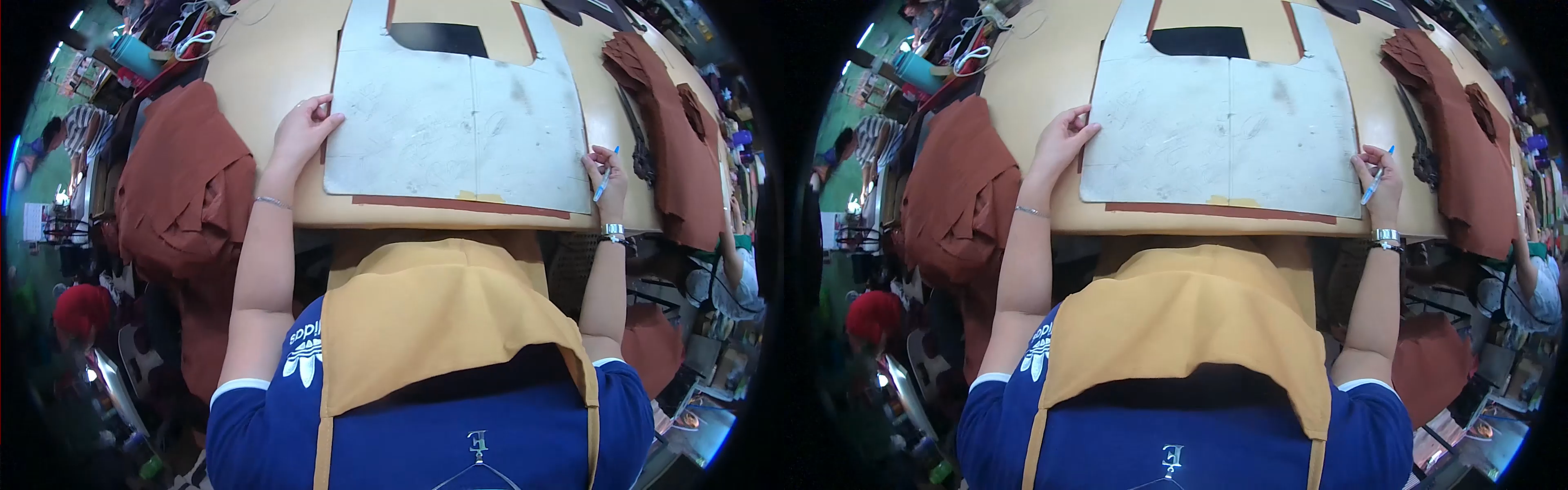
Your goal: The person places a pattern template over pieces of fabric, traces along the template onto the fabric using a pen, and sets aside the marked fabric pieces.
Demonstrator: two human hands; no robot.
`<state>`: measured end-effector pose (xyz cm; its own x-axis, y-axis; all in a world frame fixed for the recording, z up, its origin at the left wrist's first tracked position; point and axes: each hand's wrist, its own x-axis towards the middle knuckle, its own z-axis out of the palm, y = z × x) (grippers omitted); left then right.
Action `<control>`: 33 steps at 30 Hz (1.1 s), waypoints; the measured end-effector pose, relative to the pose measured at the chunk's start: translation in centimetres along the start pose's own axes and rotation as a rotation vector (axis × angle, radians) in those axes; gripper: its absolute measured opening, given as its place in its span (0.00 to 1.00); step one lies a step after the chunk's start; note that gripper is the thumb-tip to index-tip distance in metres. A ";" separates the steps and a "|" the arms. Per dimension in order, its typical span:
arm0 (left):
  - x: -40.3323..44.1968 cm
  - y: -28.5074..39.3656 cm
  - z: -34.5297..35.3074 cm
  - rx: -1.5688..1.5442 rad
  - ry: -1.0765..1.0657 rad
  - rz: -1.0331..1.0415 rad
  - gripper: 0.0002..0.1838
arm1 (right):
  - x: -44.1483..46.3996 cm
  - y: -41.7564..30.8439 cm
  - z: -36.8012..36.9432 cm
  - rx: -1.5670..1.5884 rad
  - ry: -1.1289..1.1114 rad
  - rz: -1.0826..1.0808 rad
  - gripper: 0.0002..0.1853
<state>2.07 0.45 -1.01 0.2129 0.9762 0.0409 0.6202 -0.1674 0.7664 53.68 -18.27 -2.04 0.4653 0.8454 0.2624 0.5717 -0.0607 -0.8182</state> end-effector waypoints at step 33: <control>10.9 14.8 10.3 0.523 -0.384 0.434 0.36 | 11.4 -10.4 18.8 0.361 -0.144 -0.182 0.08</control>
<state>21.34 7.20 4.18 0.7051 0.7085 -0.0296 0.6766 -0.6597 0.3270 40.37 2.01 -0.14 0.2649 0.8922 0.3659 0.3505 0.2644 -0.8985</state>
